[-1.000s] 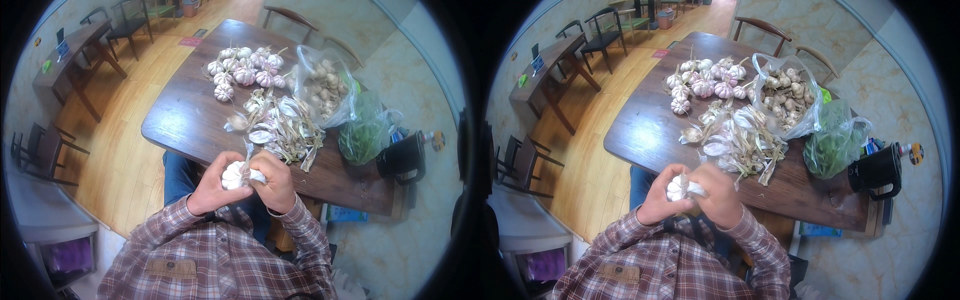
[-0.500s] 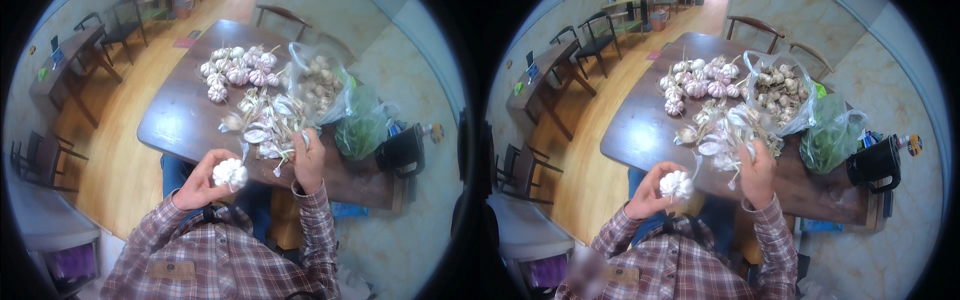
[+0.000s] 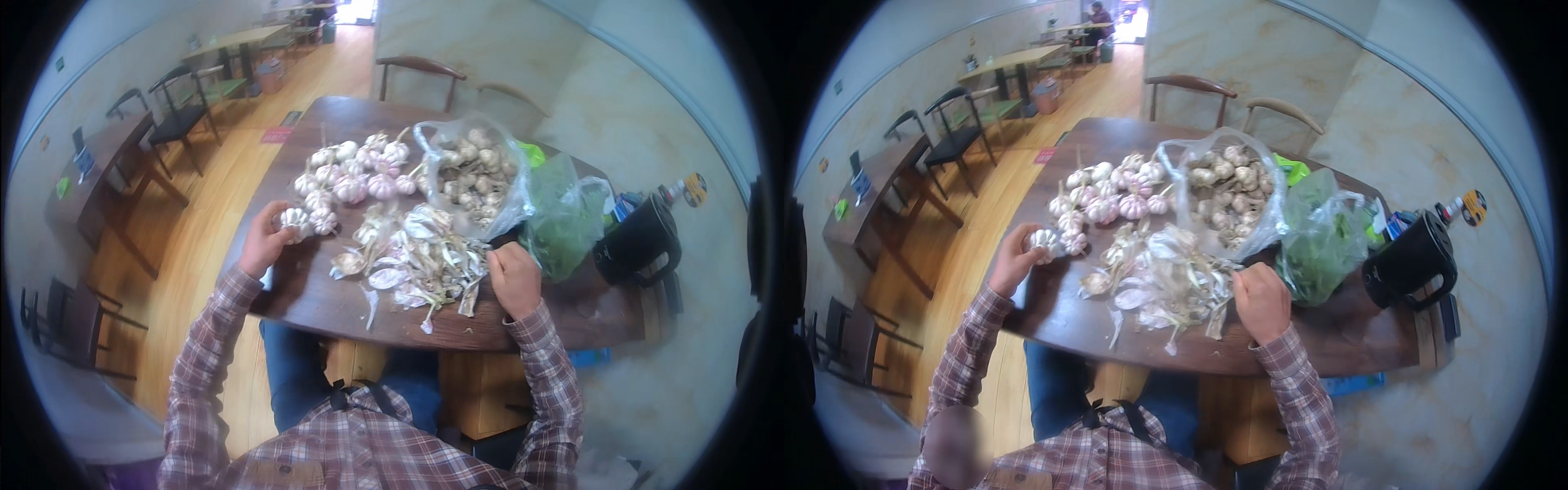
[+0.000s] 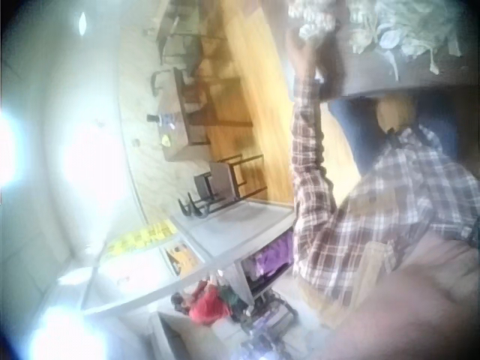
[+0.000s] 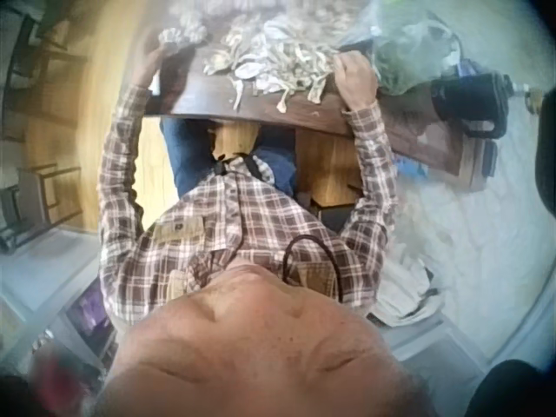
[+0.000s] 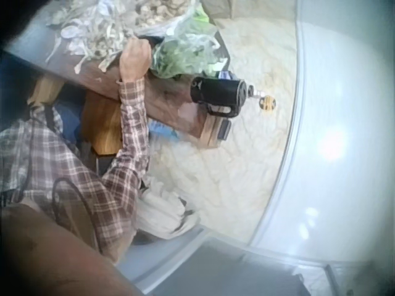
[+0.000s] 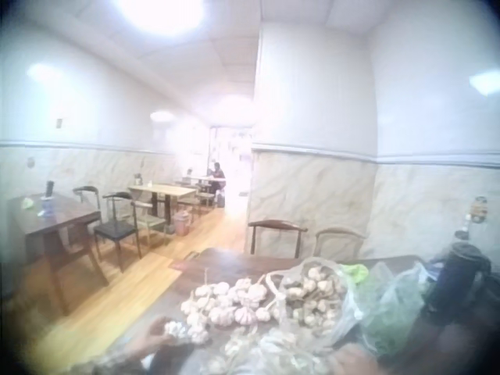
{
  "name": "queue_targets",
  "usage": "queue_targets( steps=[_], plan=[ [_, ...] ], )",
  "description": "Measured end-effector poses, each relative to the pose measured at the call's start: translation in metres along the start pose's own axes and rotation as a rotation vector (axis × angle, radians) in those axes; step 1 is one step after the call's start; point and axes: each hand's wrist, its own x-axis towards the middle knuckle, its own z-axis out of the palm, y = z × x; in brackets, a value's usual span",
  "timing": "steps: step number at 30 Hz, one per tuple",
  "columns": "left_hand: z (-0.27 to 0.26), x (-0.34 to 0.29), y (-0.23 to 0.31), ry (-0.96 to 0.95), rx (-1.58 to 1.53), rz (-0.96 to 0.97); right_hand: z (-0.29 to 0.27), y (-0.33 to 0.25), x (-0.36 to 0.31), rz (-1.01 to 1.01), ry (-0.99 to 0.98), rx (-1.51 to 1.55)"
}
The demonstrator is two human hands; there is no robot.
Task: The person sits at a table and peels garlic cloves by hand, removing the outer skins and placing the peeled cloves on the table. The person handles multiple garlic bulbs and separates individual cloves throughout the clip.
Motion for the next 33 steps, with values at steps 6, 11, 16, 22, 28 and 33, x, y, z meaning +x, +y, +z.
queue_targets(
  steps=[6, 11, 16, 22, 28, 33],
  plan=[
    [0.008, 0.031, -0.063, 0.072, -0.071, 0.065, 0.001, 0.016, 0.037, -0.046, 0.132, 0.115],
    [0.023, 0.038, -0.058, 0.13, -0.119, 0.083, 0.028, 0.044, 0.078, -0.083, -0.036, 0.041],
    [0.023, 0.002, -0.017, 0.252, 0.209, 0.178, 0.041, 0.06, 0.093, -0.084, -0.234, 0.112],
    [0.033, -0.041, 0.027, 0.257, 0.335, 0.332, 0.056, 0.059, 0.08, -0.129, -0.189, 0.151],
    [0.046, -0.074, 0.062, 0.209, 0.249, 0.403, 0.021, 0.035, 0.089, 0.066, 0.246, 0.086],
    [0.057, -0.101, 0.077, 0.139, 0.156, 0.44, -0.017, -0.07, 0.07, -0.032, 0.104, 0.317]
  ],
)
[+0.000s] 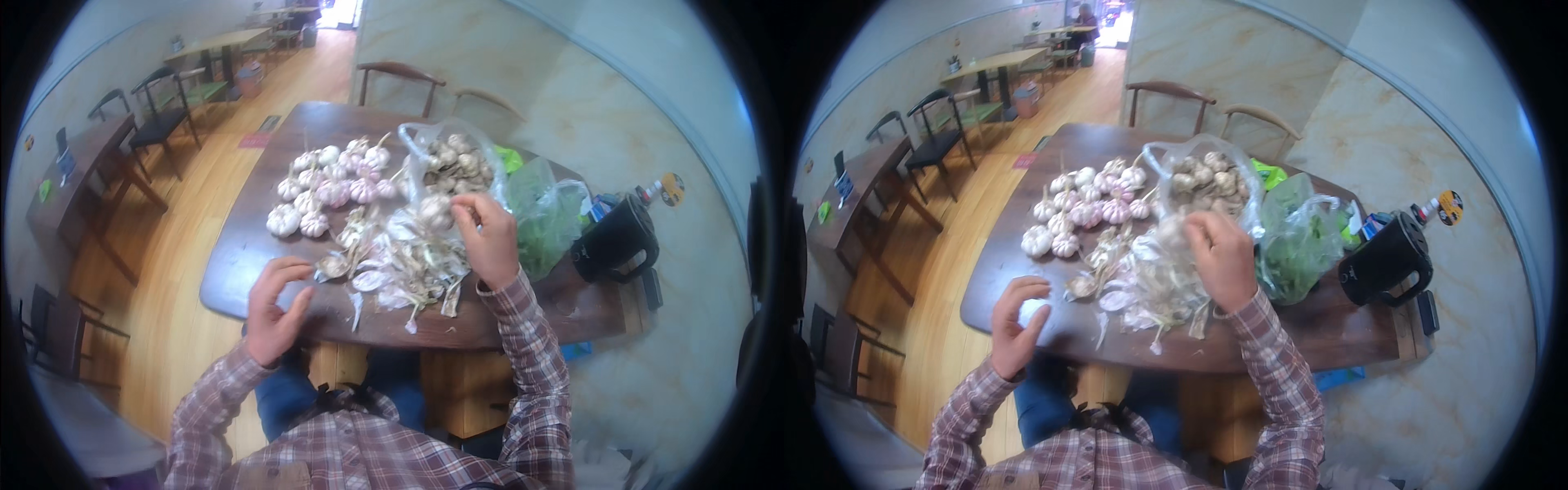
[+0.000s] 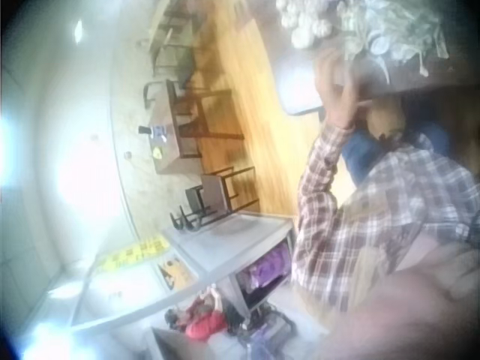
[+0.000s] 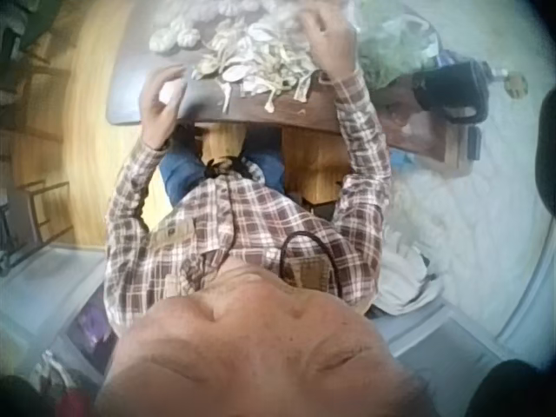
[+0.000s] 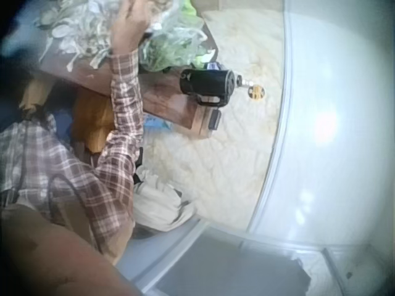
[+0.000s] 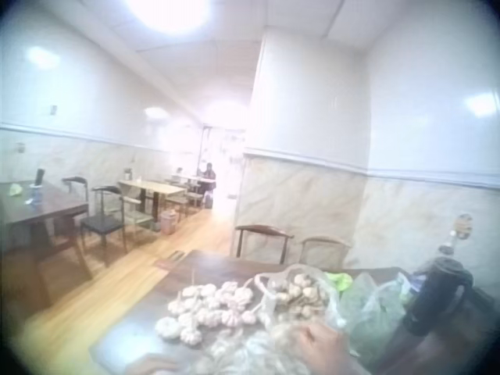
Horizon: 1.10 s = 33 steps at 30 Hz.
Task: The person sits at a table and peels garlic cloves by hand, removing the outer skins and placing the peeled cloves on the table. The person handles multiple garlic bulbs and separates individual cloves throughout the clip.
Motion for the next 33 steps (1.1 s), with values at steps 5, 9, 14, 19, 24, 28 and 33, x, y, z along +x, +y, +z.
queue_targets(
  steps=[5, 9, 14, 19, 24, 28, 33],
  plan=[
    [0.025, -0.009, 0.026, -0.106, -0.027, -0.049, 0.056, -0.041, -0.062, -0.223, -0.284, 0.17],
    [0.035, -0.022, 0.008, -0.167, 0.097, -0.043, 0.089, -0.057, -0.092, -0.082, -0.321, 0.3],
    [0.034, -0.029, 0.003, -0.118, 0.104, -0.064, 0.094, -0.052, -0.099, 0.008, -0.349, 0.411],
    [0.036, -0.026, 0.006, -0.078, 0.158, 0.016, 0.099, -0.042, -0.101, 0.109, -0.381, 0.525],
    [0.04, -0.023, 0.008, -0.047, 0.218, 0.116, 0.1, -0.041, -0.106, 0.26, -0.378, 0.548],
    [0.039, -0.02, 0.013, -0.044, 0.181, 0.123, 0.096, -0.044, -0.105, 0.222, -0.398, 0.536],
    [0.043, -0.02, 0.006, 0.004, 0.206, 0.235, 0.108, -0.042, -0.111, 0.249, -0.34, 0.591]
  ],
)
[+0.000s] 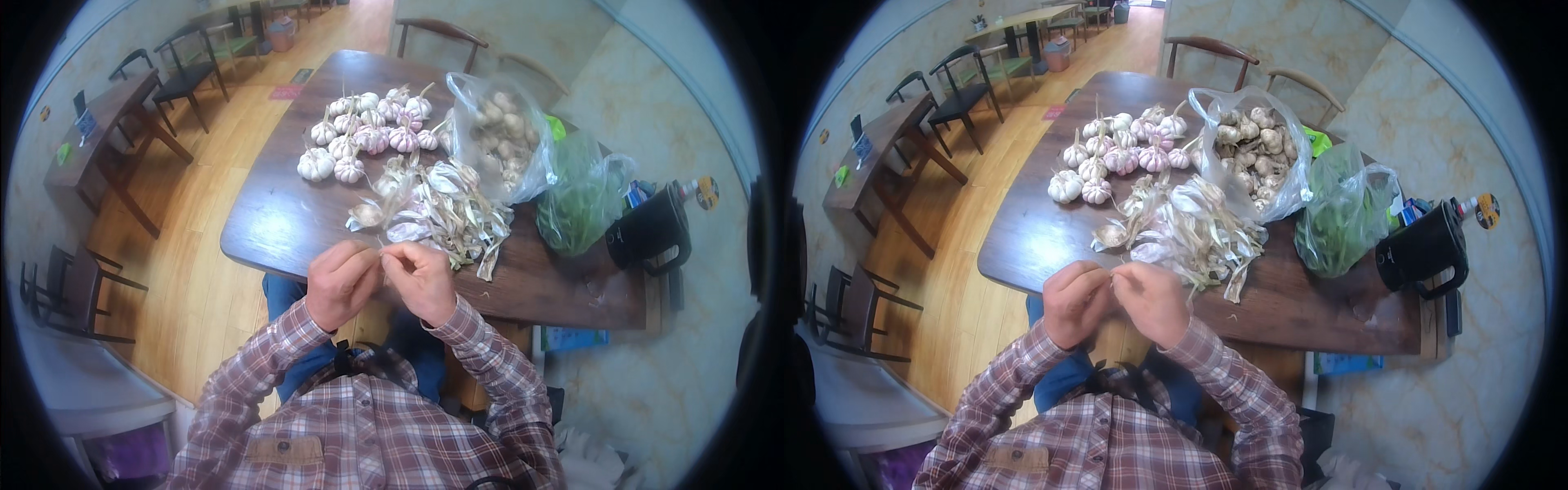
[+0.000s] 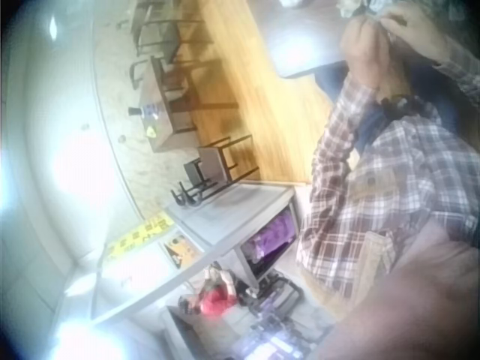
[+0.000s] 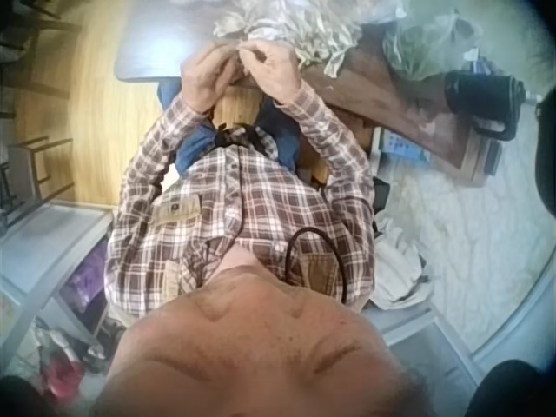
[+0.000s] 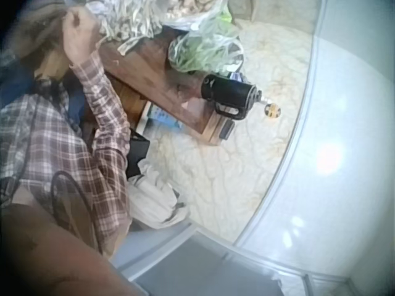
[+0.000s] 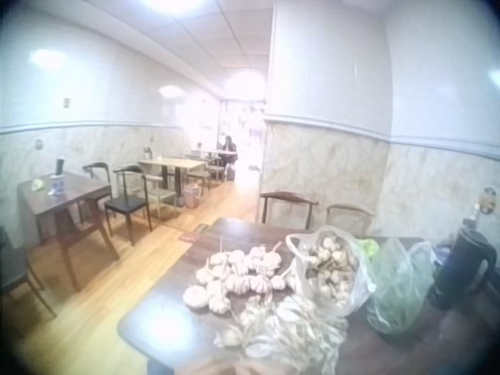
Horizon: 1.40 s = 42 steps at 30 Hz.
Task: The person sits at a table and peels garlic cloves by hand, removing the outer skins and placing the peeled cloves on the table. The person handles multiple garlic bulbs and separates individual cloves throughout the clip.
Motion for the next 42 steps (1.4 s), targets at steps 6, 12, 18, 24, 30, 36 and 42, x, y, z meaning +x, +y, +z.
queue_targets(
  steps=[6, 12, 18, 24, 30, 36, 42],
  plan=[
    [0.0, -0.005, -0.005, 0.058, 0.064, 0.114, 0.004, -0.008, 0.0, 0.252, -0.029, 0.351],
    [0.0, -0.013, -0.007, 0.075, 0.079, 0.185, 0.007, -0.016, -0.001, 0.349, -0.026, 0.454],
    [-0.004, -0.009, 0.004, 0.022, -0.315, -0.038, -0.003, -0.018, -0.007, 0.418, 0.054, 0.602],
    [-0.01, -0.009, 0.018, 0.01, -1.165, -0.575, -0.024, -0.013, -0.006, 0.373, 0.242, 0.67],
    [-0.005, -0.001, 0.031, 0.123, -1.28, -0.581, -0.028, -0.03, -0.003, 0.384, 0.325, 0.832],
    [0.001, -0.012, 0.02, 0.046, -0.781, -0.327, -0.021, -0.019, -0.008, 0.25, 0.242, 0.627],
    [0.004, -0.015, 0.022, 0.026, -0.846, -0.36, -0.013, -0.02, -0.019, 0.093, 0.05, -0.007]
  ],
)
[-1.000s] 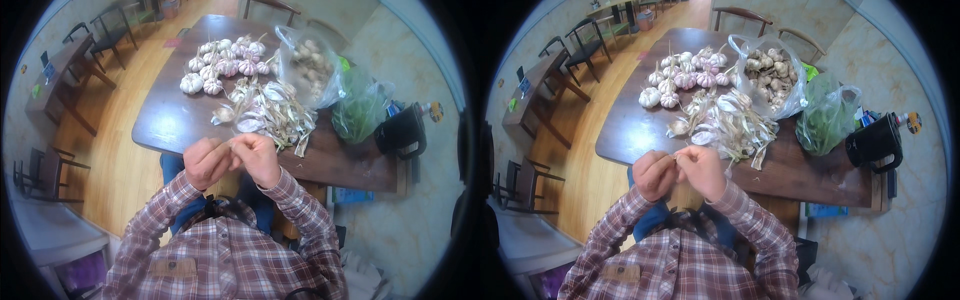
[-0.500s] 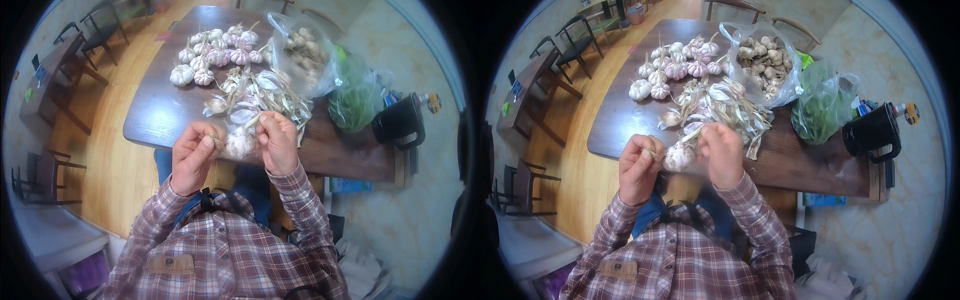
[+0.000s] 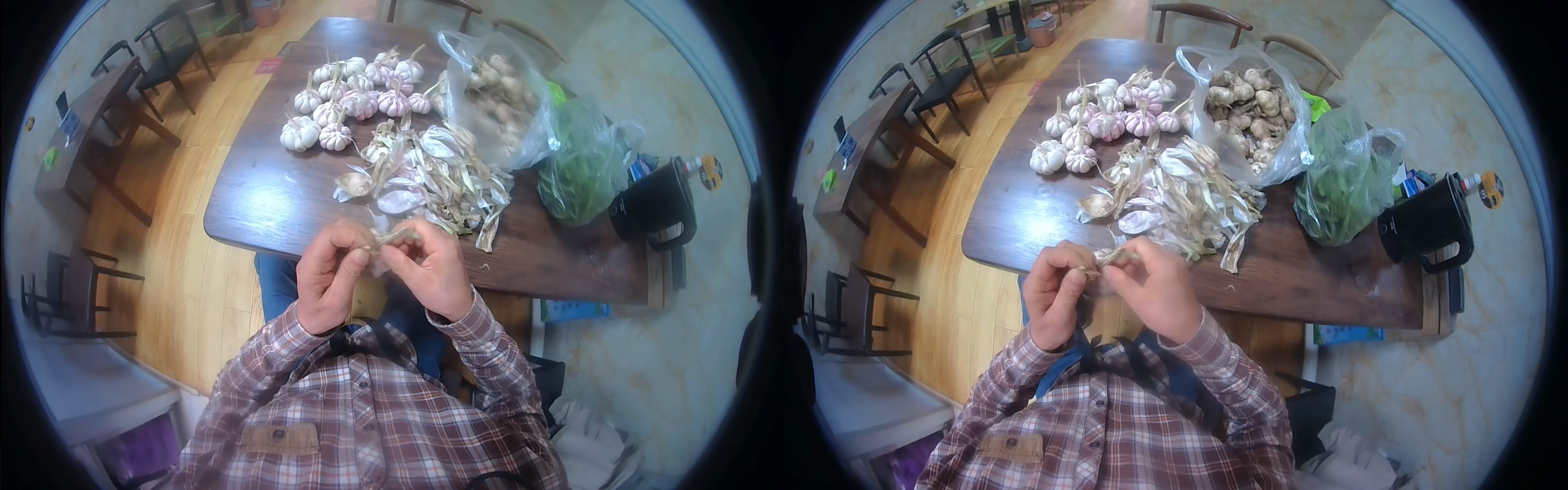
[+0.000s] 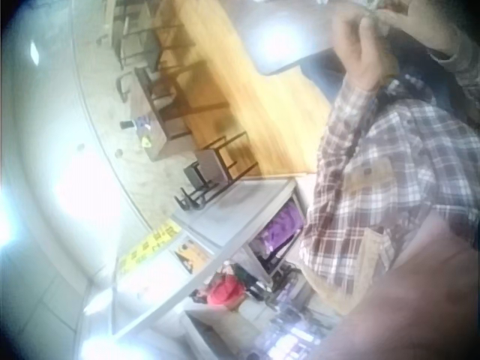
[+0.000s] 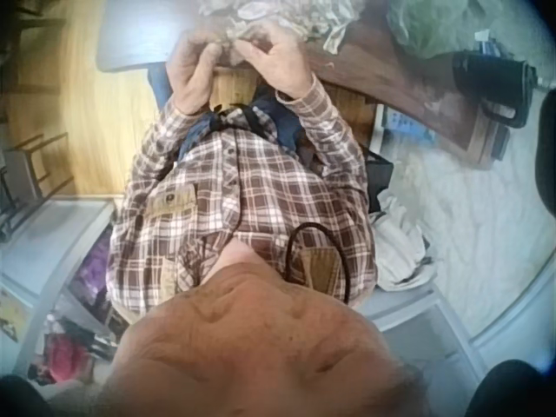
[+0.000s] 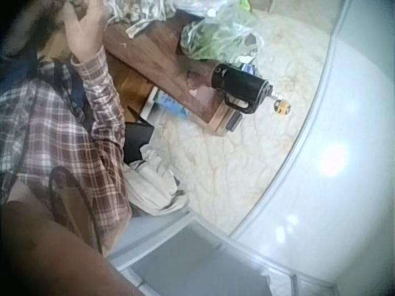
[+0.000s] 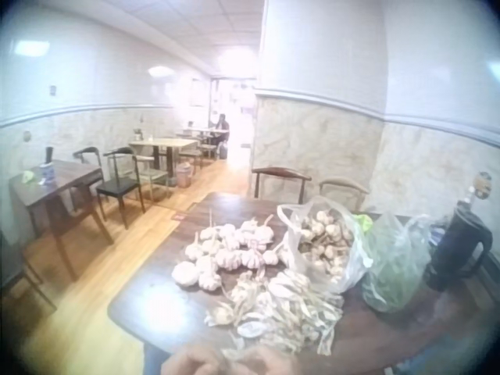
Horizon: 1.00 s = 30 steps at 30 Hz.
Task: The person sits at a table and peels garlic cloves by hand, removing the outer skins and placing the peeled cloves on the table. The person handles multiple garlic bulbs and separates individual cloves throughout the clip.
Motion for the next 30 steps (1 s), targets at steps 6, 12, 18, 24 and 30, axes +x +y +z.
queue_targets(
  steps=[6, 12, 18, 24, 30],
  plan=[
    [-0.004, -0.001, -0.001, -0.032, -0.057, -0.049, -0.005, -0.003, 0.004, -0.152, -0.02, -0.095],
    [-0.003, -0.004, 0.002, 0.009, -0.044, -0.161, 0.002, 0.013, 0.0, -0.111, 0.008, 0.06],
    [-0.004, -0.002, -0.003, 0.018, -0.046, -0.115, 0.006, 0.009, 0.001, -0.195, 0.005, -0.036],
    [-0.003, -0.001, -0.004, 0.032, -0.085, -0.152, 0.001, 0.006, 0.0, -0.196, 0.009, -0.041],
    [0.001, -0.003, -0.002, 0.047, -0.078, -0.207, 0.002, 0.019, -0.001, -0.199, 0.027, -0.007]
  ],
)
